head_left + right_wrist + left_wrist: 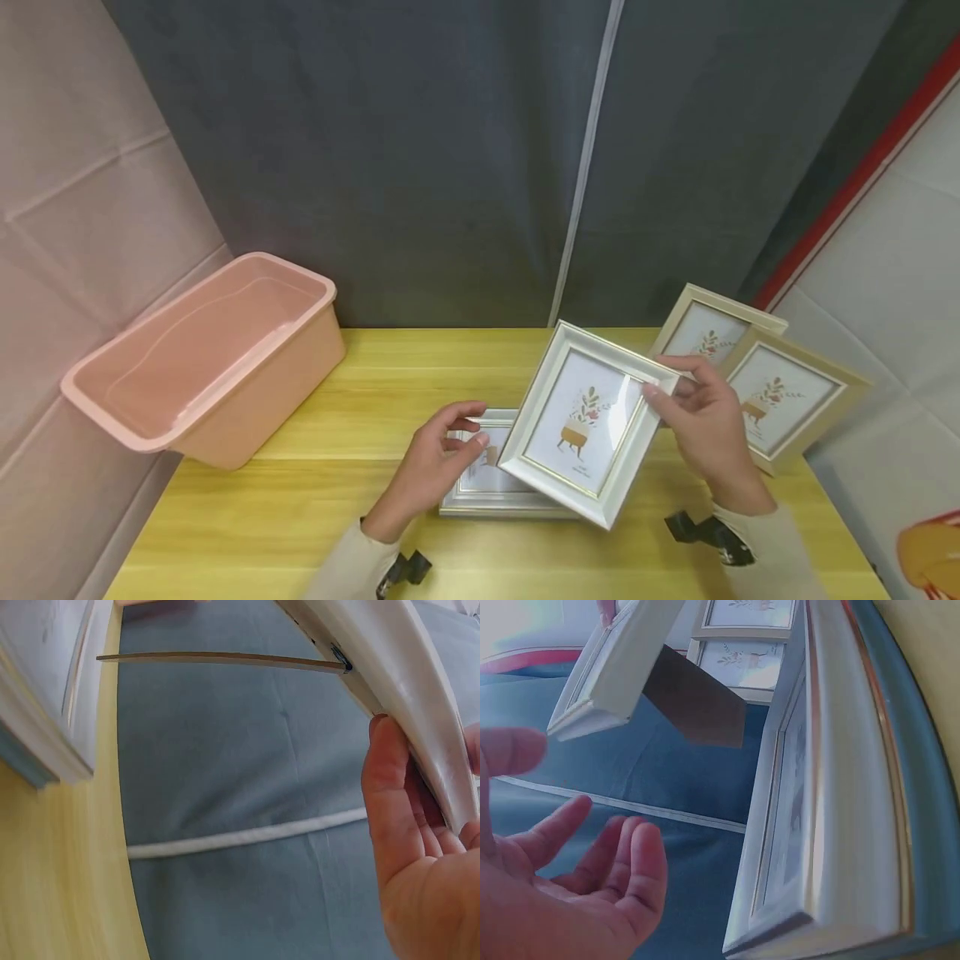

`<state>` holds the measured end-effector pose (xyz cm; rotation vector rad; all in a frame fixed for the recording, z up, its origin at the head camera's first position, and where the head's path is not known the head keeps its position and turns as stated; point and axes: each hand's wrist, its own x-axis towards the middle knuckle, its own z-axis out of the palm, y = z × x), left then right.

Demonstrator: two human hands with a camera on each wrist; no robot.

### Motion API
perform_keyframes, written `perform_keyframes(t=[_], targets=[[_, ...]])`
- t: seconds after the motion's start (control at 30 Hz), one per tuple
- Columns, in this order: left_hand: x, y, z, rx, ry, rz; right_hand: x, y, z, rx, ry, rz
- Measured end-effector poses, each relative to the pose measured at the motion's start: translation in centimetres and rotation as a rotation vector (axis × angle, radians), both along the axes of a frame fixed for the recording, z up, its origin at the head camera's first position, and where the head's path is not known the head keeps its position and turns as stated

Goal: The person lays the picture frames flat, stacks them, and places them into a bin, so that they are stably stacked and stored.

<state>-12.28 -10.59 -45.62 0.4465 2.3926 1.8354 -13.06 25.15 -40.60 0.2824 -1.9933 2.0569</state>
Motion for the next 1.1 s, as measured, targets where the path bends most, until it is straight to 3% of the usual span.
perform_keyframes(t=[0.23, 0.37, 0.6, 0.73, 0.87, 1.1], targets=[[-1.3, 2.1, 0.4, 0.111, 0.062, -0.157, -0.2, -0.4, -0.7, -0.024, -0.008, 0.053], [-1.6, 2.8, 0.5, 0.141, 0.052, -0.241, 0.1, -0.9, -1.0, -0.028, -0.017, 0.092], [-1.6, 3.2, 0.0, 0.268, -0.123, -0.399, 0.3, -1.8, -1.5, -0.147, 0.008, 0.204], [-1.4, 3.0, -0.5, 0.278, -0.163, -0.419, 0.2, -2.2, -2.0, -0.178, 0.009, 0.231], [-1.2, 2.7, -0.6, 0.254, -0.177, -0.385, 0.1, -2.5, -2.3, -0.176, -0.019, 0.202], [-0.8, 1.9, -1.1, 0.217, -0.147, -0.345, -0.2, -2.8, -3.0, -0.204, -0.036, 0.175]])
